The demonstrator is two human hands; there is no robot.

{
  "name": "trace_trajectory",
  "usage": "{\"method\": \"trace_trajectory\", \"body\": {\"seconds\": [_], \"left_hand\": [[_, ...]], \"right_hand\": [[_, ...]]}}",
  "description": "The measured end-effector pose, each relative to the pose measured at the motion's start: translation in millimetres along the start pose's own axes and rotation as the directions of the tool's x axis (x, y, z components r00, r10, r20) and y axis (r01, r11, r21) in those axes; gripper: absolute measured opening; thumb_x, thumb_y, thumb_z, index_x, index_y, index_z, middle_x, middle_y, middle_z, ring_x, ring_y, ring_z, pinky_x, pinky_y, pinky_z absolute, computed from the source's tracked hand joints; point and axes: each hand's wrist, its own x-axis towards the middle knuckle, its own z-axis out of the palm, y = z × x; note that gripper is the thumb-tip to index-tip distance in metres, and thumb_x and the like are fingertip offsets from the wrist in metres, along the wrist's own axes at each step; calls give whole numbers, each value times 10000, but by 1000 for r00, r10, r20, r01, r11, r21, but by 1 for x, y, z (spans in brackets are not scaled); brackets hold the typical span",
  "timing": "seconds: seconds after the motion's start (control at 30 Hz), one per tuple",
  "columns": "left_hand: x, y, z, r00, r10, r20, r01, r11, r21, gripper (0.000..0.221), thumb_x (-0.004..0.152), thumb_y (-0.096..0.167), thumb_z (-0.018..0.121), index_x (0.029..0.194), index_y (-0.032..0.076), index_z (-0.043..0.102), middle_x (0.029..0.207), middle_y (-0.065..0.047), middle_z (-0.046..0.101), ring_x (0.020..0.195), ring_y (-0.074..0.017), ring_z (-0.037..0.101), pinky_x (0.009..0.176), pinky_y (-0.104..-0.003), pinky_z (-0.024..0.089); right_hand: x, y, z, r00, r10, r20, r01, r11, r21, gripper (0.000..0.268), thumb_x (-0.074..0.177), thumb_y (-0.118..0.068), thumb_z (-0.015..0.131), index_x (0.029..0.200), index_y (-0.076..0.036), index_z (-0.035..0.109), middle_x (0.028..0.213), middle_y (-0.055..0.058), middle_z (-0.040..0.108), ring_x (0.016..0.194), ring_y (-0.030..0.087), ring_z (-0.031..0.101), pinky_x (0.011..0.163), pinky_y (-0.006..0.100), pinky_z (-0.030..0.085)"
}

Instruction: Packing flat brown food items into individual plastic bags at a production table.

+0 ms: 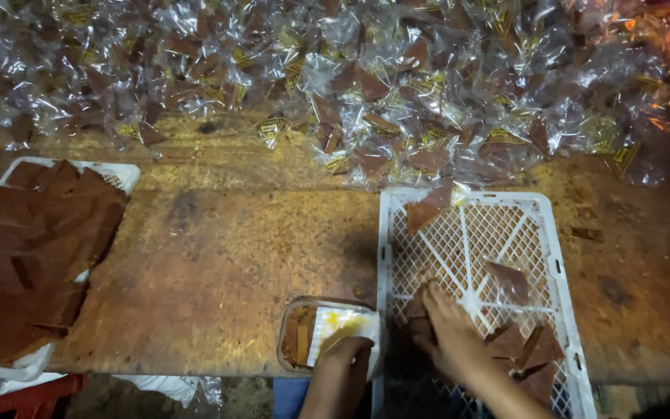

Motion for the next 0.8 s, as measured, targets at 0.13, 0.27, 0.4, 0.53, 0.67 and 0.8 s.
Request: {"method": "trace_trajectory", "body": {"seconds": [0.13,0.27,0.4,0.53,0.67,0.8], "left_hand": [[-4,-3,5,993,-114,1,113,986,-126,86,823,121,732,905,142,749,887,-59,747,840,-253,706,725,-372,554],[0,-7,15,991,-45,-127,24,986,-162,253,899,76,643,1128,83,750,1117,-102,737,1040,-273,704,886,-345,556],[3,-8,17,970,139,-199,-178,965,-193,309,939,-40,499,1167,-30,707,1194,-188,703,1159,-329,673,1067,-385,503],[6,-13,15,998,-51,33,54,991,-119,633,744,8,510,1361,68,639,1442,-142,614,1363,-309,547,1164,-387,385],[16,1,-3,983,-57,174,99,965,-242,735,715,-43,598,1440,69,550,1507,-150,543,1420,-308,483,1211,-377,307],[25,53,-36,988,-133,74,140,984,-109,662,795,-5,497,1451,66,544,1519,-136,539,1402,-313,516,1160,-407,390]], "right_hand": [[4,32,29,947,-115,-299,133,990,42,661,881,-250,756,1458,-173,442,1521,47,461,1372,256,475,1141,491,410],[17,55,27,979,-65,-195,54,997,-62,460,878,-434,759,1229,-232,541,1314,-12,513,1333,187,455,1176,430,334],[11,54,14,987,-52,-152,58,998,37,281,868,-322,800,998,-235,566,1110,-30,562,1150,170,534,1046,356,481],[12,50,5,868,-203,-452,358,889,287,142,884,-77,729,975,-152,650,858,-24,730,719,96,675,674,210,603],[-30,-16,0,665,-523,-533,730,606,317,208,883,-41,658,1011,-139,789,1050,57,755,983,212,753,883,319,594],[-47,-42,-9,807,-553,-209,591,763,263,360,1004,-154,521,1355,-157,604,1177,63,649,1076,223,701,872,322,533]]}}
